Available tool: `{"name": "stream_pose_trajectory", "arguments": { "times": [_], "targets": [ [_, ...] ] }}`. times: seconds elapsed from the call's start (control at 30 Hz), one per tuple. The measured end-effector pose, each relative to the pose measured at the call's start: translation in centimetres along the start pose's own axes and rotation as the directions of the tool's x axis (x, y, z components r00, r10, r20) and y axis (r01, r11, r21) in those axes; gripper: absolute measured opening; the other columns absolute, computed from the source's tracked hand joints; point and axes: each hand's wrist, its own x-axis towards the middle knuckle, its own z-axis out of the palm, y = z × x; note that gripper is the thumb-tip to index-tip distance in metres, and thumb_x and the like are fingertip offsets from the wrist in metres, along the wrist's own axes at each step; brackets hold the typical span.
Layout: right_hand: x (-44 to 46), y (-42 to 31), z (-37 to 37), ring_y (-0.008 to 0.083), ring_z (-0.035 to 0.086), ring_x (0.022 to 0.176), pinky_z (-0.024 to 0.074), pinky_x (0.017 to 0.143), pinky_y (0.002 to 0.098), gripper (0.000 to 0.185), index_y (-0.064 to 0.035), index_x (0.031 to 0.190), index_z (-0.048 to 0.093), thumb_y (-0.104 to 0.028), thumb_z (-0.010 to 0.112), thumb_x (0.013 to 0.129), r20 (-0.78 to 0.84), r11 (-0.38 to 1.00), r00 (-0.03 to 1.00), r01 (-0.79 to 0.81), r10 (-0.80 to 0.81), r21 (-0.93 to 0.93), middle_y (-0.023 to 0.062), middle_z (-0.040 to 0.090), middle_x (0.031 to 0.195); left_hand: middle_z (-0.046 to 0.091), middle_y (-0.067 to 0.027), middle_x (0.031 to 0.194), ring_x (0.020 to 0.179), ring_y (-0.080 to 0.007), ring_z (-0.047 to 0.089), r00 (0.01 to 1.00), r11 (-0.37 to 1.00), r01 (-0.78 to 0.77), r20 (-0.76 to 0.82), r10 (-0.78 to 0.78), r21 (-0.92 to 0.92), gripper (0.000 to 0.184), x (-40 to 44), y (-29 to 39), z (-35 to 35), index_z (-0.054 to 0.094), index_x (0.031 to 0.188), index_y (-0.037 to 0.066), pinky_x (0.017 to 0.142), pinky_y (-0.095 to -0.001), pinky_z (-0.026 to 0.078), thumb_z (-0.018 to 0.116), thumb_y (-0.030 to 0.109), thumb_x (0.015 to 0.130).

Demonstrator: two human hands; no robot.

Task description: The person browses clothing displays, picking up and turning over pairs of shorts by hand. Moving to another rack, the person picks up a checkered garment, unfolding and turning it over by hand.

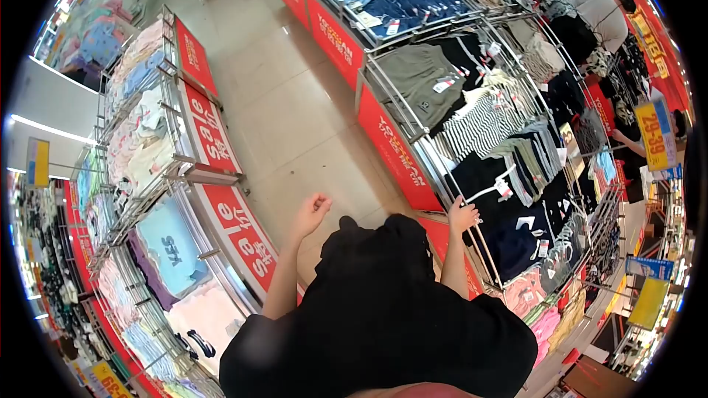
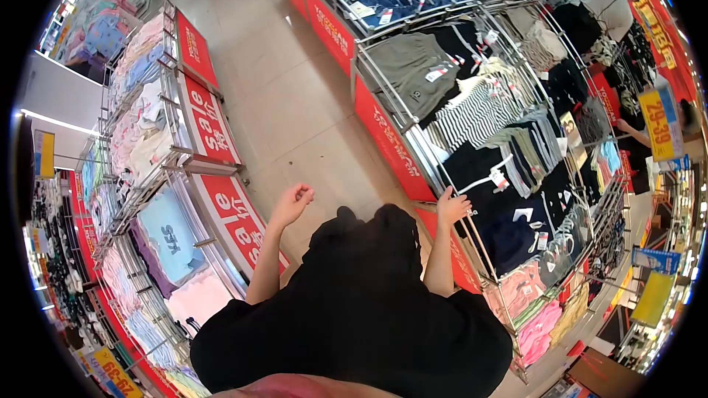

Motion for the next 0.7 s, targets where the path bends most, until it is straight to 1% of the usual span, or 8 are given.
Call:
{"name": "stream_pose_trajectory", "arguments": {
  "times": [0.1,0.2,0.3,0.47,0.5,0.57,0.6,0.7],
  "targets": [
    [0.3,-2.3,2.3,0.0533,0.039,0.123,0.0291,0.106,0.0558,0.078,0.0150,0.128,0.043,-0.054,0.048,0.091,0.054,0.998,0.997,0.044,-0.046,0.043,0.0405,0.044,0.128,0.064,-0.0045,0.079,0.074,-0.0109,0.059,0.999,0.999,0.040,-0.027,-0.040,0.014,0.025,1.7,-0.8,-2.6,0.061,0.099,0.000,0.069,-0.0259,0.048,0.057,0.025,0.094],
    [1.1,-6.7,4.8,0.0527,0.038,0.125,0.0304,0.106,0.0534,0.081,0.0155,0.133,0.037,-0.055,0.044,0.093,-0.031,0.994,0.994,0.107,-0.105,0.040,0.0406,0.040,0.132,0.064,-0.0048,0.080,0.073,-0.0109,0.059,0.997,0.998,0.043,-0.063,-0.040,0.041,0.025,4.5,-0.8,-4.0,0.061,0.099,0.000,0.069,-0.0264,0.048,0.058,0.024,0.094],
    [3.0,-12.1,7.0,0.0517,0.038,0.125,0.0298,0.106,0.0534,0.077,0.0158,0.133,0.037,-0.051,0.044,0.095,-0.129,0.974,0.976,0.189,-0.173,0.122,0.0402,0.039,0.133,0.065,-0.0049,0.082,0.075,-0.0115,0.060,0.998,0.995,0.052,-0.049,-0.048,0.089,0.023,8.7,0.7,-4.7,0.061,0.100,0.000,0.071,-0.0271,0.049,0.059,0.023,0.094],
    [5.9,-20.9,11.1,0.0489,0.038,0.125,0.0277,0.107,0.0526,0.069,0.0158,0.133,0.036,-0.043,0.043,0.097,-0.159,0.939,0.947,0.303,-0.278,0.161,0.0378,0.039,0.134,0.066,-0.0082,0.082,0.077,-0.0172,0.064,0.994,0.988,-0.106,0.054,0.100,0.109,0.022,16.5,5.6,-6.2,0.061,0.101,0.003,0.072,-0.0308,0.050,0.060,0.023,0.092],
    [6.2,-22.7,11.6,0.0484,0.045,0.117,0.0342,0.100,0.0532,0.062,0.0143,0.123,0.046,-0.042,0.043,0.097,-0.281,0.935,0.912,0.340,-0.300,0.104,0.0361,0.047,0.126,0.066,-0.0082,0.082,0.077,-0.0172,0.064,0.995,0.989,-0.098,0.041,0.093,0.115,0.022,17.9,6.7,-6.9,0.061,0.101,0.003,0.072,-0.0308,0.050,0.060,0.023,0.092],
    [6.7,-26.8,8.7,0.0481,0.054,0.098,0.0406,0.086,0.0542,0.052,0.0108,0.101,0.054,-0.040,0.044,0.096,-0.175,0.973,0.981,0.115,-0.080,0.201,0.0330,0.057,0.106,0.066,-0.0076,0.081,0.078,-0.0168,0.063,0.995,0.990,-0.023,0.097,0.010,0.138,0.021,20.3,10.1,-8.3,0.061,0.100,0.003,0.073,-0.0301,0.050,0.059,0.023,0.092],
    [7.2,-27.5,9.3,0.0482,0.056,0.082,0.0415,0.074,0.0555,0.048,0.0069,0.082,0.053,-0.038,0.045,0.096,-0.199,0.982,0.979,-0.004,0.042,0.191,0.0292,0.060,0.087,0.066,-0.0076,0.081,0.078,-0.0168,0.063,0.996,0.989,-0.014,0.087,0.001,0.145,0.021,21.5,11.5,-9.2,0.061,0.100,0.003,0.073,-0.0301,0.050,0.059,0.023,0.092],
    [7.5,-28.6,9.6,0.0466,0.059,0.082,0.0451,0.073,0.0521,0.046,0.0091,0.099,0.062,-0.034,0.046,0.095,-0.331,0.991,0.940,-0.040,0.079,0.125,0.0287,0.063,0.088,0.066,-0.0071,0.081,0.079,-0.0167,0.063,0.993,0.983,-0.038,0.118,0.017,0.178,0.022,25.2,13.6,-11.7,0.061,0.101,0.004,0.075,-0.0292,0.050,0.059,0.023,0.092]
  ]
}}
